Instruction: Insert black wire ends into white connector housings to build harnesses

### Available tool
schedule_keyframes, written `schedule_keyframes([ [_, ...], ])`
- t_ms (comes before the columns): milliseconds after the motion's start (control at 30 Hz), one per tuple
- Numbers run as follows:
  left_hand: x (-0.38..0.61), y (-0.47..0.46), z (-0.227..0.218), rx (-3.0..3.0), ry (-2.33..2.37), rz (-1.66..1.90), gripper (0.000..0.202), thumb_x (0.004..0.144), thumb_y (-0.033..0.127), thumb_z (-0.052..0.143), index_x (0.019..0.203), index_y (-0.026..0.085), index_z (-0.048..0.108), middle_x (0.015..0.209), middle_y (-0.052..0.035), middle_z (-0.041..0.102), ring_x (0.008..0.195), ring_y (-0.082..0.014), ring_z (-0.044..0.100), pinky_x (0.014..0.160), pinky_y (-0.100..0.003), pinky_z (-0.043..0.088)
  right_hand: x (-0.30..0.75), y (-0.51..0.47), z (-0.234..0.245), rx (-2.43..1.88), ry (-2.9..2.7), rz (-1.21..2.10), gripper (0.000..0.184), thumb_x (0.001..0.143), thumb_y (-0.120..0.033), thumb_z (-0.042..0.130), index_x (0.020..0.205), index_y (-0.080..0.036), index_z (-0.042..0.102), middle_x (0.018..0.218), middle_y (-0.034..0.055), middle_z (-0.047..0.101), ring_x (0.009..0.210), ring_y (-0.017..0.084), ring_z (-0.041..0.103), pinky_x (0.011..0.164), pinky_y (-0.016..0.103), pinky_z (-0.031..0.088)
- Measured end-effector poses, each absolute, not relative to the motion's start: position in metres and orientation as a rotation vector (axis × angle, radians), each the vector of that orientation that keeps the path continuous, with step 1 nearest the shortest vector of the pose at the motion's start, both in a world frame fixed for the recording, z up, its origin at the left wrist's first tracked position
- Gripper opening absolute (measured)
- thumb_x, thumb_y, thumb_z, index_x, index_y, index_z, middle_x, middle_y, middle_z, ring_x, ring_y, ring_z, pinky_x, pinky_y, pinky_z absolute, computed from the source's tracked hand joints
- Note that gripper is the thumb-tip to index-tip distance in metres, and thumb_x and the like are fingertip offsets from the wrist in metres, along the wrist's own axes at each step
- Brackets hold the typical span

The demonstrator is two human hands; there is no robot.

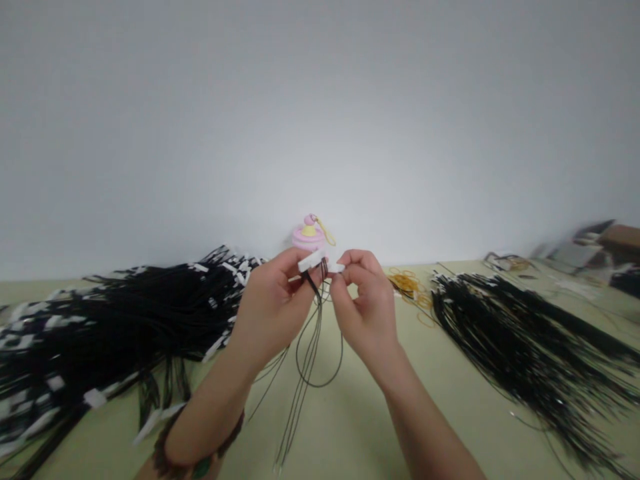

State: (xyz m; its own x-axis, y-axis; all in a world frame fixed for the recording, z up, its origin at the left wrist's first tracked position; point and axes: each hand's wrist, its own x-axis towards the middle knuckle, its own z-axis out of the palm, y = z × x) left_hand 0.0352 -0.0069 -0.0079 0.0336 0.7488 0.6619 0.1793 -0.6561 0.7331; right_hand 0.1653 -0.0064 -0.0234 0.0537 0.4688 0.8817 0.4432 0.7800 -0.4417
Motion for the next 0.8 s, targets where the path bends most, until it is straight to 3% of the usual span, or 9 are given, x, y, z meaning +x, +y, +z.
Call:
schedule_keyframes([
  [167,0.034,-0.009,-0.006,1.761,0.866,1.646,0.003,0.079,0.017,0.066,0.077,0.016,0.064,0.074,0.0,0.068,0.069,-0.0105,0.067,0.068,-0.016,0.054,0.171,-0.011,-0.019,-0.695,-1.588,-0.037,0.02,0.08,-0.008,0.055,0.061,-0.015,0.059,0.084,0.0074,0.064,0.084,0.013,0.063,0.078,0.026,0.051],
  [400,0.038,-0.008,-0.011,1.894,1.097,1.718,0.005,0.085,0.02,0.06,0.086,0.017,0.063,0.081,-0.0012,0.071,0.072,-0.0115,0.067,0.062,-0.016,0.051,0.168,-0.006,-0.023,-0.722,-1.574,-0.088,0.02,0.082,-0.009,0.054,0.063,-0.014,0.058,0.091,0.012,0.065,0.087,0.015,0.064,0.081,0.028,0.051],
  [667,0.051,-0.009,-0.018,2.062,1.356,1.844,0.002,0.084,0.017,0.055,0.084,0.019,0.057,0.07,0.0021,0.069,0.055,-0.0112,0.062,0.057,-0.019,0.048,0.168,-0.007,-0.023,-0.792,-1.533,0.094,0.023,0.083,-0.012,0.051,0.06,-0.018,0.054,0.094,0.0079,0.066,0.089,0.015,0.064,0.084,0.031,0.052],
  [800,0.051,-0.005,-0.022,1.984,1.316,1.892,0.002,0.085,0.018,0.056,0.087,0.019,0.057,0.081,-0.001,0.072,0.068,-0.0127,0.068,0.063,-0.02,0.051,0.164,-0.007,-0.026,-0.784,-1.521,0.183,0.024,0.081,-0.011,0.052,0.059,-0.018,0.054,0.102,0.009,0.067,0.089,0.014,0.066,0.085,0.031,0.052],
])
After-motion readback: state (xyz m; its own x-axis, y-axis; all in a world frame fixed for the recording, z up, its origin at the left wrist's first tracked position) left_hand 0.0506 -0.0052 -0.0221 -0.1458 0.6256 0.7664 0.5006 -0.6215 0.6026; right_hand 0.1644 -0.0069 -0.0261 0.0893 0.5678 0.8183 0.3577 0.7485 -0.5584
